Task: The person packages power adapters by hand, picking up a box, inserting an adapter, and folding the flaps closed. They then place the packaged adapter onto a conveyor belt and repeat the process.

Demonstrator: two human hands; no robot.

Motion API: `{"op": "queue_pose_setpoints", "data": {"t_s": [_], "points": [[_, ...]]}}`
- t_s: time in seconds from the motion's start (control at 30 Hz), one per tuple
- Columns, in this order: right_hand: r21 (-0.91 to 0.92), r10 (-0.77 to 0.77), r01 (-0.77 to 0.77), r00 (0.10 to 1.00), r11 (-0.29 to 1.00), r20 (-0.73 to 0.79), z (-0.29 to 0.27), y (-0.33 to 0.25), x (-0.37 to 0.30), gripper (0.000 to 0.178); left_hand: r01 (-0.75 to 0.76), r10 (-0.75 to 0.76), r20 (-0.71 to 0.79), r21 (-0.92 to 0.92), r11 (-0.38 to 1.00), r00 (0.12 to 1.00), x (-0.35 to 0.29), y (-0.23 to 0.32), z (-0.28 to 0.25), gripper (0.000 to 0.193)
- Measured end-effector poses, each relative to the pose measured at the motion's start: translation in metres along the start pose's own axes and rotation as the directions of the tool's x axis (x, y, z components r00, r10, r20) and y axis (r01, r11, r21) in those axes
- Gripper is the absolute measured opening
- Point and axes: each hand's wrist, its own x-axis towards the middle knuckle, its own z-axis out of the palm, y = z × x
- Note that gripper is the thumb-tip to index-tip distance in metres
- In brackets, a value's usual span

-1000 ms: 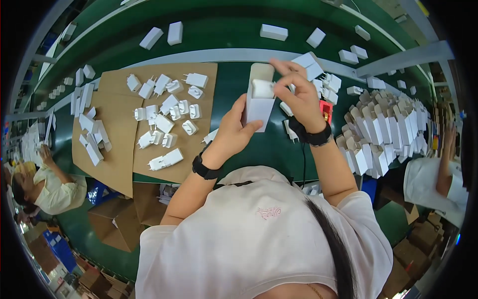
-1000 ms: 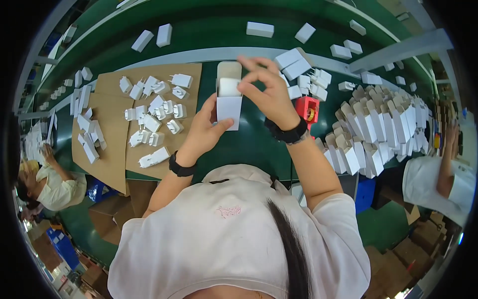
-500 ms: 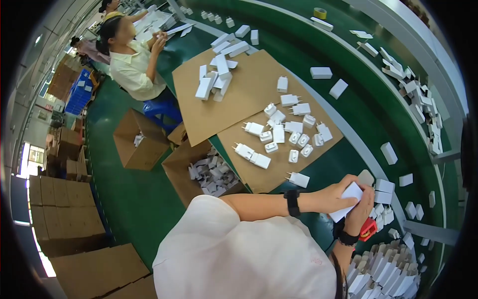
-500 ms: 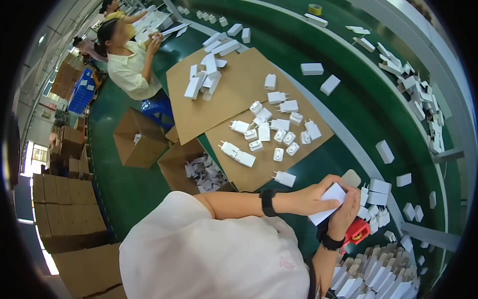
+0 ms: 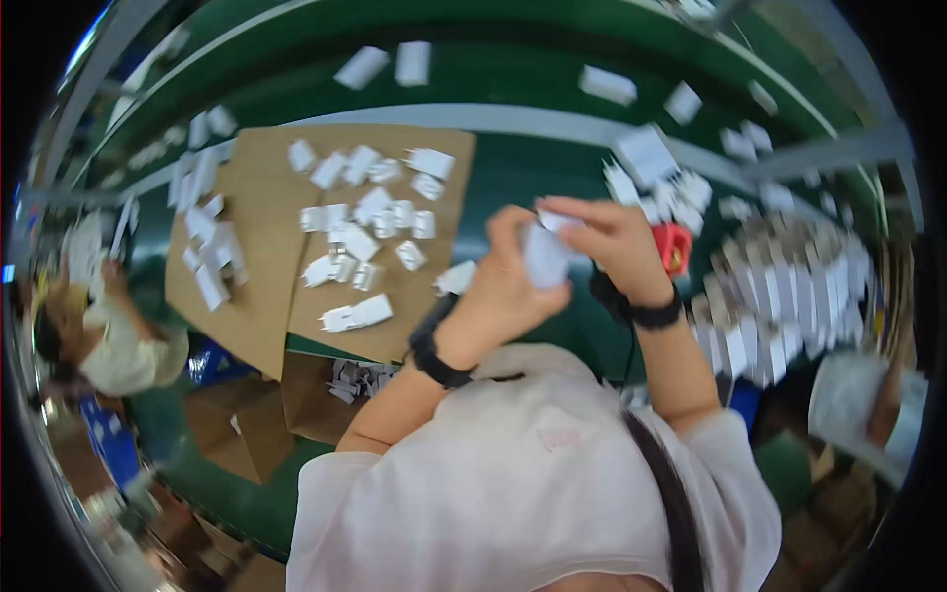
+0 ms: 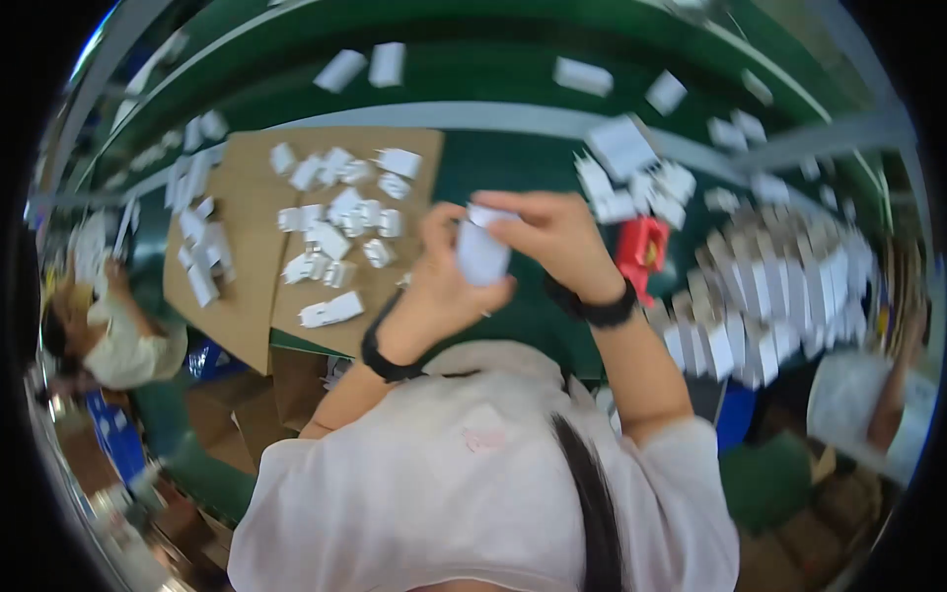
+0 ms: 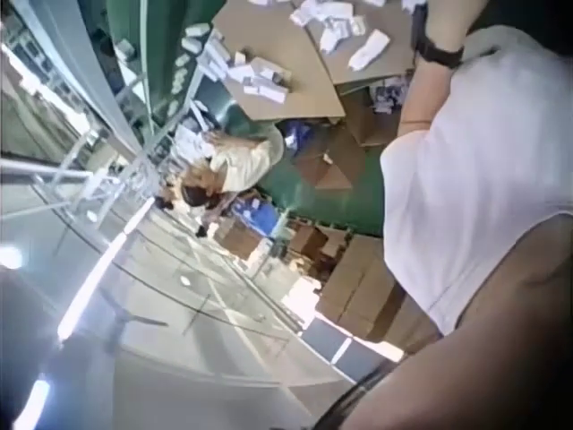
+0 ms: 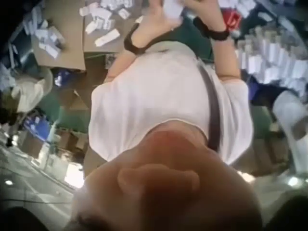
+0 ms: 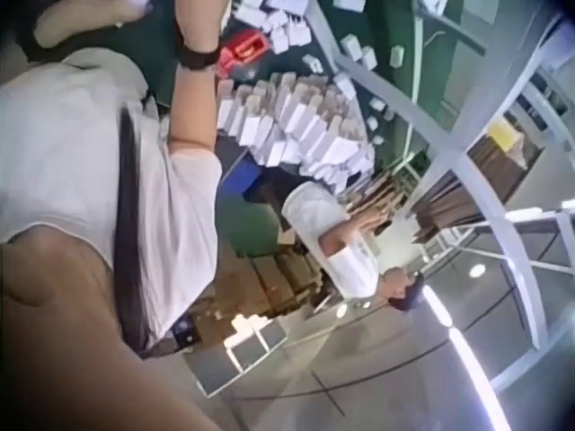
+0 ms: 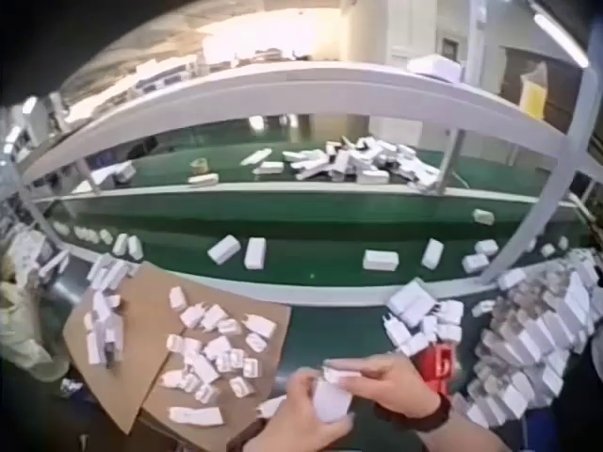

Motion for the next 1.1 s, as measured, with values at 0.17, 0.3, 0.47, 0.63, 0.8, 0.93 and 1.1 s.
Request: {"op": "queue_pose_setpoints", "data": {"t_s": [0.17, 0.3, 0.47, 0.63, 0.8, 0.93, 1.1], "points": [[0.087, 0.072, -0.067, 0.996, 0.994, -0.058, -0.009, 0.003, -0.005, 0.024, -0.231, 0.229, 0.023, 0.081, 0.970, 0.973, 0.005, -0.008, 0.006, 0.070], [0.204, 0.086, -0.068, 0.993, 0.977, -0.081, -0.006, 0.006, -0.008, 0.022, -0.260, 0.258, 0.035, 0.189, 0.947, 0.966, 0.004, -0.014, 0.009, 0.074], [0.190, -0.011, 0.030, 0.995, 0.981, -0.099, 0.005, 0.023, -0.014, 0.021, -0.167, 0.162, 0.041, 0.170, 0.971, 0.986, 0.005, -0.011, 0.008, 0.074], [0.060, -0.125, 0.122, 0.991, 0.991, 0.040, -0.003, 0.035, -0.019, 0.023, -0.181, 0.167, 0.086, 0.193, 0.964, 0.982, 0.011, -0.026, 0.007, 0.075], [-0.184, -0.057, 0.065, 0.997, 0.981, 0.047, -0.004, 0.035, 0.015, 0.035, 0.007, -0.005, 0.046, -0.043, 0.999, 0.999, 0.031, -0.030, 0.006, 0.081], [0.106, 0.335, -0.321, 0.928, 0.941, -0.163, -0.047, 0.083, 0.116, 0.036, -0.045, 0.061, -0.232, 0.075, 0.996, 0.971, 0.046, -0.066, 0.001, 0.080], [0.175, 0.289, -0.230, 0.741, 0.957, -0.606, -0.116, 0.114, 0.186, 0.062, -0.046, 0.041, -0.223, -0.019, 0.999, 0.974, 0.043, -0.067, 0.003, 0.069]]}}
